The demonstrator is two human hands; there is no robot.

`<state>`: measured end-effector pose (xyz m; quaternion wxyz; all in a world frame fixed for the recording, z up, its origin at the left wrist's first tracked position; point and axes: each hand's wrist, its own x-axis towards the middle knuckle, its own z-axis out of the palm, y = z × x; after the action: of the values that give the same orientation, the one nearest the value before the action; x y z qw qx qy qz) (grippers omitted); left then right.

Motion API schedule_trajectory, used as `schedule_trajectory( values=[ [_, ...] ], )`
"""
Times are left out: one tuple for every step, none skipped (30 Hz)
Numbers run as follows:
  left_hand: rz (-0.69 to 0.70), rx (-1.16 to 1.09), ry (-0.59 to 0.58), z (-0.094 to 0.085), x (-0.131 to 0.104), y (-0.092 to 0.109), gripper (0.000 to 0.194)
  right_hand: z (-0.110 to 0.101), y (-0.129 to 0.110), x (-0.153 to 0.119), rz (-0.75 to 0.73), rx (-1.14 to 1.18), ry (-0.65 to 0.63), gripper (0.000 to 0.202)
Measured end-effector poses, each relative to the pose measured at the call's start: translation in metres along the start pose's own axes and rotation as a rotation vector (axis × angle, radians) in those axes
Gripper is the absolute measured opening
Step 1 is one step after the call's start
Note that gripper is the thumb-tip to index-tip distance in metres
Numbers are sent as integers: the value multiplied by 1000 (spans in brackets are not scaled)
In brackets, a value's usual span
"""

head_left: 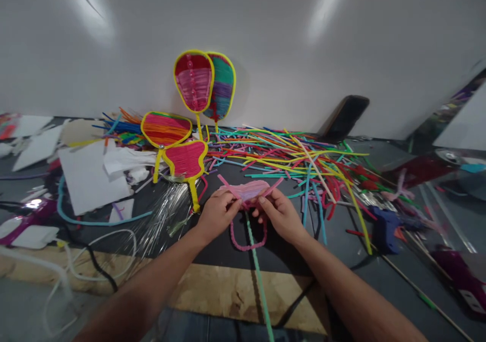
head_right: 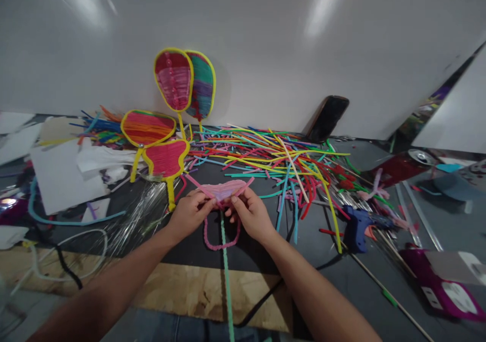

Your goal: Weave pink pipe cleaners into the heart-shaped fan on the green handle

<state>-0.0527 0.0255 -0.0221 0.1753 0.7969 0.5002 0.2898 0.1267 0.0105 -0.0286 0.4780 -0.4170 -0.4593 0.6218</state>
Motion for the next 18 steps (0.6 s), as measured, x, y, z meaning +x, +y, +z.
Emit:
schedule_trajectory(
  values=[
    [5,1,-10,0,0,0,16,0,1,-1,-5,-43,-3,26],
    [3,2,-19,0,0,0,17,-1,2,-1,-6,-93,-9,26],
    [-3,3,-24,0,0,0,17,-1,3,-2,-7,-149,-21,25],
    [-10,6,-28,0,0,0,18,-1,4,-3,-14,-209,-35,23],
    [-13,11,-29,0,0,0,18,-1,5,-3,-30,-269,-48,21],
    [-10,16,-28,0,0,0,19,0,6,-4,-61,-326,-53,19],
    [-3,22,-25,0,0,-1,19,0,6,-4,-105,-390,-50,18],
    [9,26,-22,1,0,-2,19,0,6,-4,-170,-464,-42,17],
    [23,28,-19,1,-1,-2,19,0,6,-4,-251,-550,-31,17],
    [35,28,-15,2,-1,-3,19,0,6,-4,-335,-650,-25,16],
    [45,28,-7,2,-1,-3,19,0,5,-4,-415,-758,-26,15],
    [53,29,1,3,-1,-3,18,0,5,-3,-481,-865,-34,14],
    [59,32,10,3,-1,-3,18,-1,4,-2,-529,-960,-46,13],
    [64,35,19,3,-1,-3,18,-2,4,-2,-559,-1040,-53,12],
    [68,36,25,3,-1,-2,17,-2,5,-1,-575,-1105,-53,10],
    [72,36,30,3,-1,-2,17,-3,5,-1,-587,-1156,-47,9],
    [75,36,35,3,-1,-1,16,-3,6,-1,-596,-1198,-40,7],
    [78,35,39,2,-1,-1,15,-3,7,0,-600,-1236,-33,7]
  ],
)
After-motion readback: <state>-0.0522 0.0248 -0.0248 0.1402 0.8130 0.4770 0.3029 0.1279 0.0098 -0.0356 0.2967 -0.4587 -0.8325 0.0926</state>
